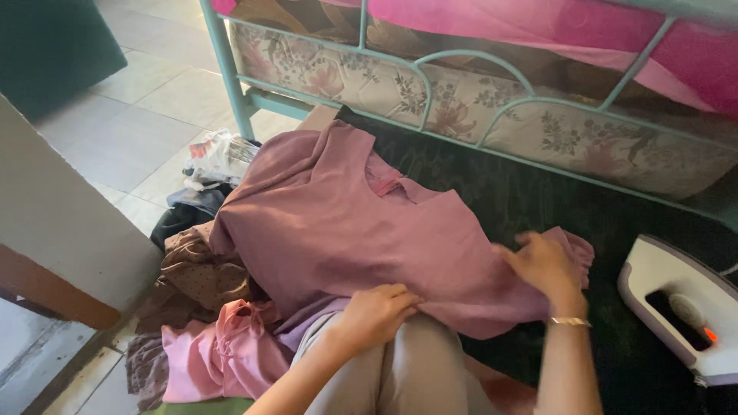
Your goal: Iron a purple long-sleeved shirt on an ironing board.
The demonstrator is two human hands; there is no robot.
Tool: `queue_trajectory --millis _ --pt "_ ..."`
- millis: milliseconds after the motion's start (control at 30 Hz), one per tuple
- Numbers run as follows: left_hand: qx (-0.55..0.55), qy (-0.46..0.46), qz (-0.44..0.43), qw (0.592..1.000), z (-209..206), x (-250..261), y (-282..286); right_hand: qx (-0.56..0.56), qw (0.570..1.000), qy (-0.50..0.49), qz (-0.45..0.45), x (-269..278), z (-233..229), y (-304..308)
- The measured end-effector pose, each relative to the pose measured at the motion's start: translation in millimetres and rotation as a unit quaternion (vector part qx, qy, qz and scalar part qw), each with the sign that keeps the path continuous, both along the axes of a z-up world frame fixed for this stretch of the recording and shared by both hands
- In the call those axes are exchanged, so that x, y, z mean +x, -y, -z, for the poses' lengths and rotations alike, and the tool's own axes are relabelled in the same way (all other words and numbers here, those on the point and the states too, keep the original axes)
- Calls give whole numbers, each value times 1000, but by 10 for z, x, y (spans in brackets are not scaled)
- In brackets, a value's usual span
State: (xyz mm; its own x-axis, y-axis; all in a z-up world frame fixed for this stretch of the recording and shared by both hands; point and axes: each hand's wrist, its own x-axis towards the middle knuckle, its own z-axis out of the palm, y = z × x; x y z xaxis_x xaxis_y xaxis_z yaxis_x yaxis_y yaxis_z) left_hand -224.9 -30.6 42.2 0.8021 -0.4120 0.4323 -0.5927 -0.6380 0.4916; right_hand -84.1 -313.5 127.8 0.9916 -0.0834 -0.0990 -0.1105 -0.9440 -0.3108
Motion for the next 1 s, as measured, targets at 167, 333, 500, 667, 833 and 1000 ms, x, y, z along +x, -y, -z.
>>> queue_trajectory --millis 167,333,500,667,833,1000 --pt "-50 11 -23 998 -205 -235 -55 90 976 155 -121 789 841 -167" --pt "-80 -14 -74 994 -239 32 -248 137 982 100 -85 767 916 -652" --pt "23 186 -219 957 195 1089 -763 320 904 199 -203 -90 46 -925" --pt "220 279 -290 889 226 2276 -1366 230 937 170 -200 -482 -263 -623" --pt "217 244 -246 913 110 2922 -1498 218 963 119 -101 -529 267 -72" --pt "323 58 -257 909 28 3277 -1285 184 979 86 32 -701 517 201"
